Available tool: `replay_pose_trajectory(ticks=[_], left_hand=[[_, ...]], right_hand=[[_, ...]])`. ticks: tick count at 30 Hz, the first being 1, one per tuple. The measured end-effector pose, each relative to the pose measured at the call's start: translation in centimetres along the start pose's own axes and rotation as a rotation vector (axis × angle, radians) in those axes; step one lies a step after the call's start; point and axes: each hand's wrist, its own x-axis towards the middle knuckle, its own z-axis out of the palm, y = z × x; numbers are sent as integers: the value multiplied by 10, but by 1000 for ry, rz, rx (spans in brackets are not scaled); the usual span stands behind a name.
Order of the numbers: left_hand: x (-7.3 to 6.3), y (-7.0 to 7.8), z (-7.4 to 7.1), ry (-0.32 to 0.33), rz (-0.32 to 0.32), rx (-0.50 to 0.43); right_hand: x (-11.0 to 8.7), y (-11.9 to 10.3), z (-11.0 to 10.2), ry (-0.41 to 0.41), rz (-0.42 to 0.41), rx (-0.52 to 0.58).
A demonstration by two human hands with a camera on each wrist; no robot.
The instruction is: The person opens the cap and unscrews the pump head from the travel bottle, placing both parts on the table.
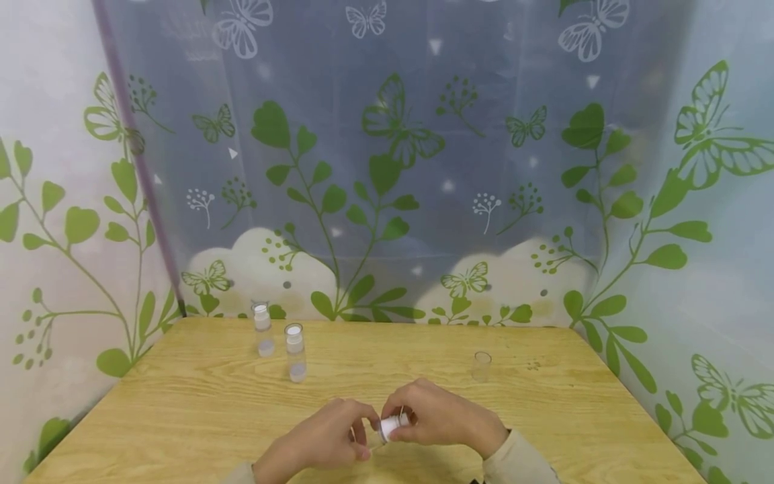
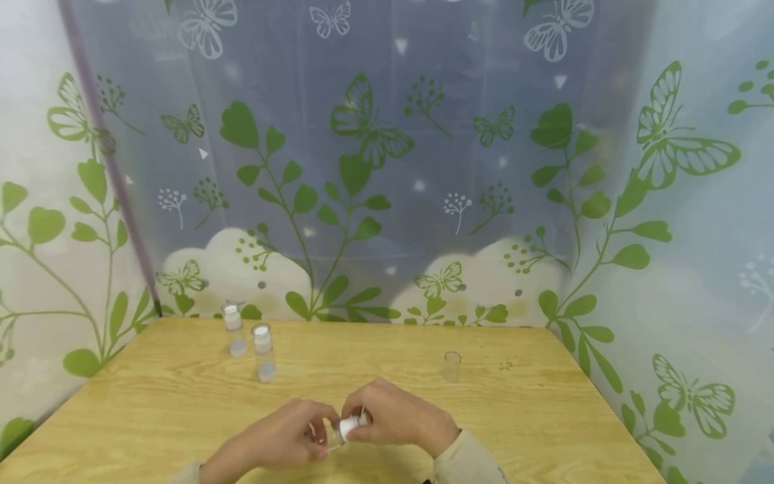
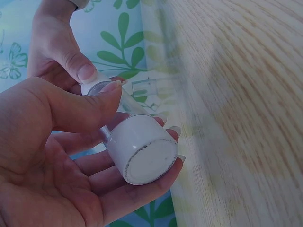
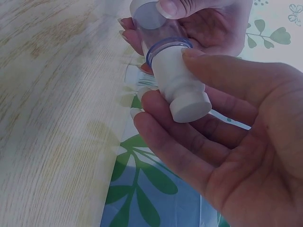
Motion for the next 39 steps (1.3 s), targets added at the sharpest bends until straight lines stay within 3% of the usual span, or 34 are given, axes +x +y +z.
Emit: replay_pose_trajectory(ticks=[39], left_hand=[[-1,0,0,2,-2,19]], right_hand=[[-1,3,1,-4,-13,30]])
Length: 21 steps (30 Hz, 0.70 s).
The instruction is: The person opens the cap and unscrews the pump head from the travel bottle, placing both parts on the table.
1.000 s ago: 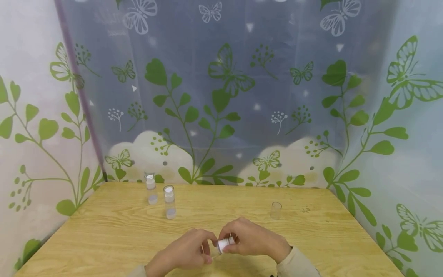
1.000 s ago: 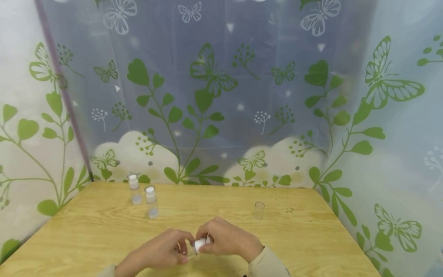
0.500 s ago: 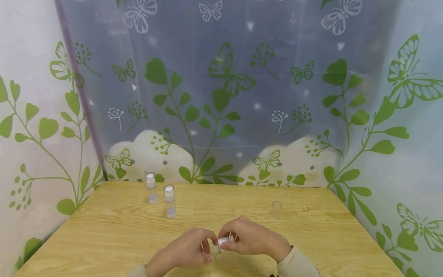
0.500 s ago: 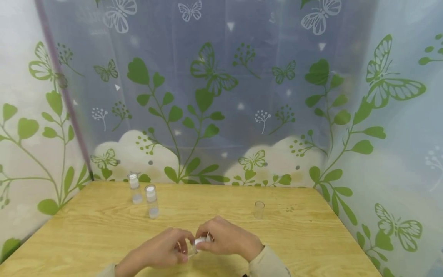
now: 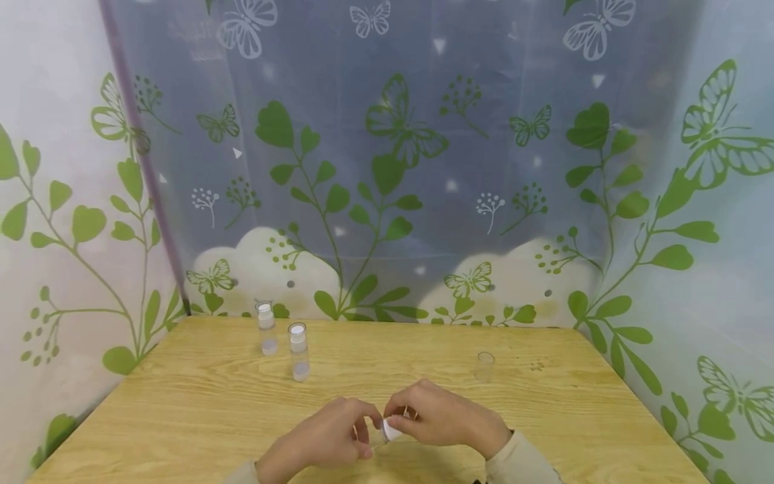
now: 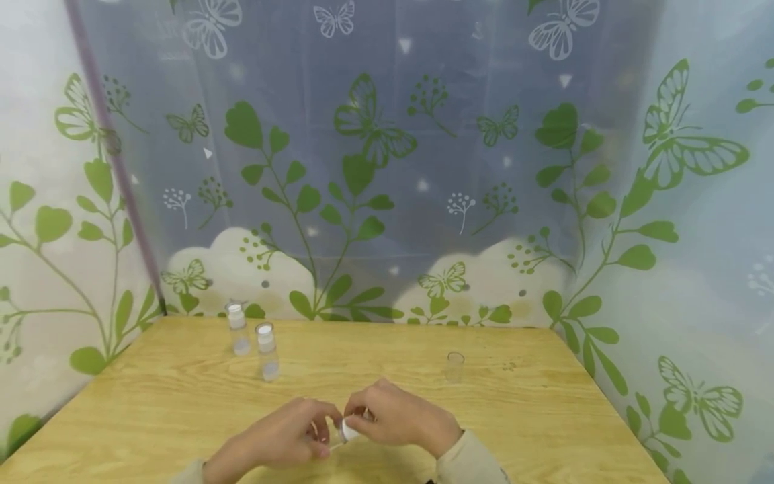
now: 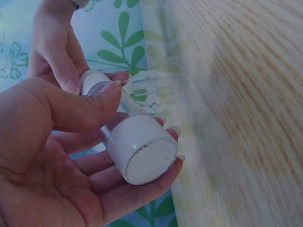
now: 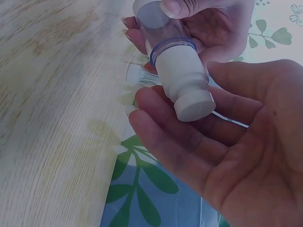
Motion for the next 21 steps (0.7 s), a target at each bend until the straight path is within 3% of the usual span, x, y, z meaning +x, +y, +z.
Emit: replay_pose_trajectory(ticks=[21], left_hand=[[0,-2,0,12,-3,8]], right_hand=[[2,3,1,-6,-25,32]])
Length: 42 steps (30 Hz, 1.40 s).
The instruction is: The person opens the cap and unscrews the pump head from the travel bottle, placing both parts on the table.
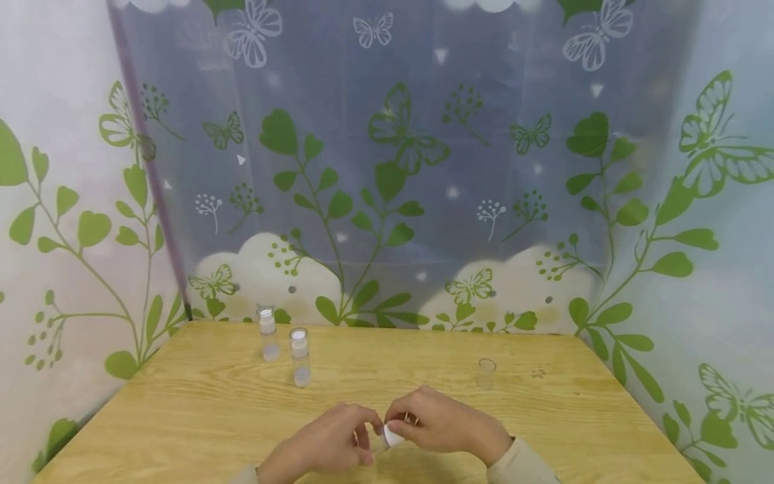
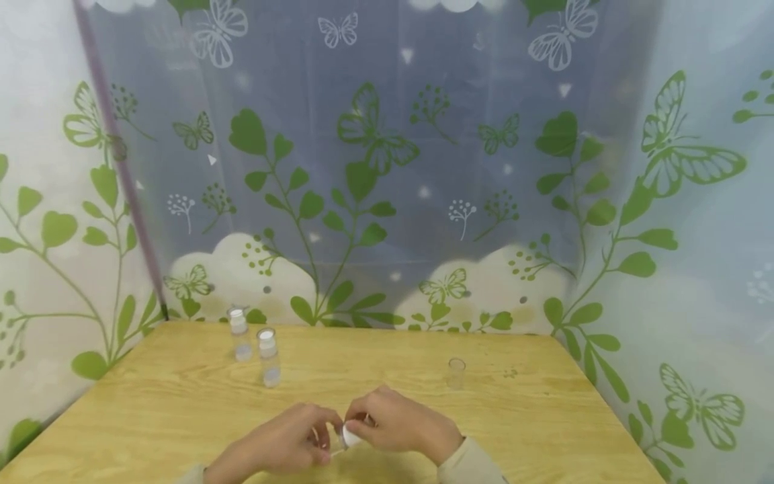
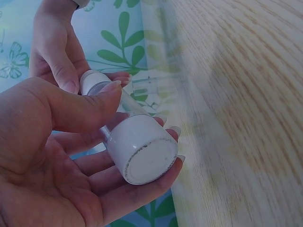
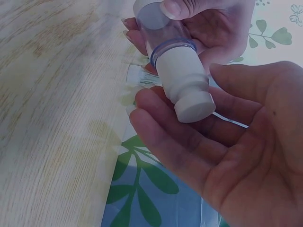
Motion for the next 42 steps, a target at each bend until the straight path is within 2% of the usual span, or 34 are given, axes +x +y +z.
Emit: replay_pose_trajectory(ticks=[16,27,33,42], left_hand=[[0,0,-1,-10,-5,-5],[1,2,0,-11,3,3],[1,2,0,-12,13,1],[0,2,1,-12,15,10]], right_hand=[[0,-3,-1,2,4,-32],[1,-4,-1,9,40,-48],[0,-5,-2,8,11,-68],[-1,-8,-2,7,39,-73]])
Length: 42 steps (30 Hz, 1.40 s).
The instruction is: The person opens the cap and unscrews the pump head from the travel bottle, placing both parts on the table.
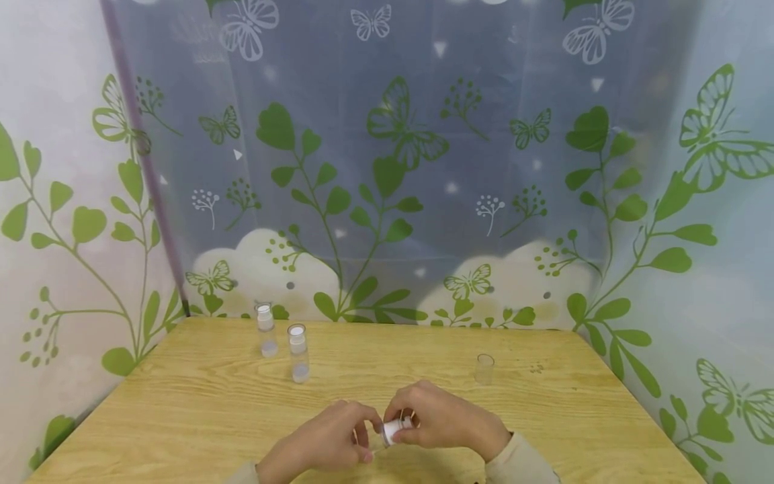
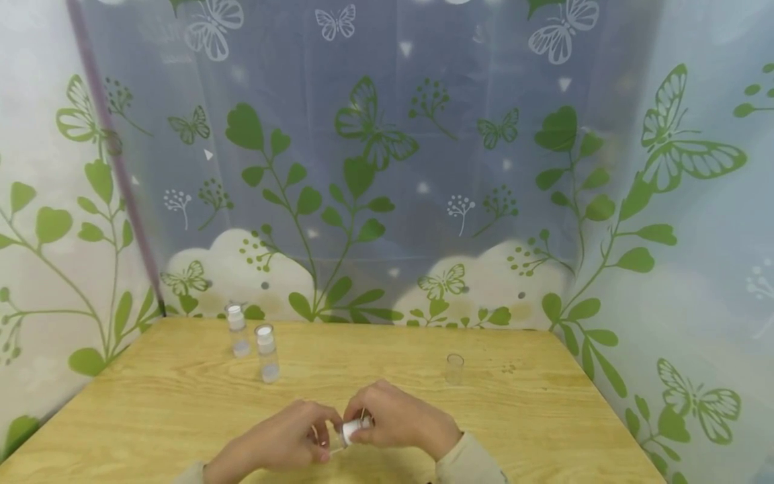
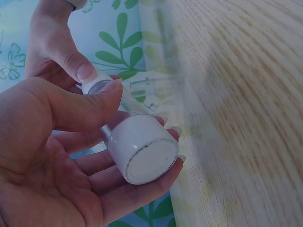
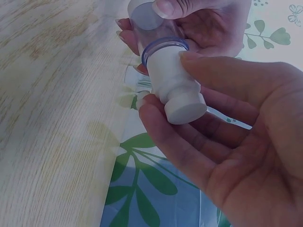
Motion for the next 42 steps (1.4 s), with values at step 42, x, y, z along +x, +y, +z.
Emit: replay_pose_trajectory(ticks=[42], left_hand=[[1,-1,0,3,16,-7]], right_hand=[[-1,5,2,-13,-9,16]])
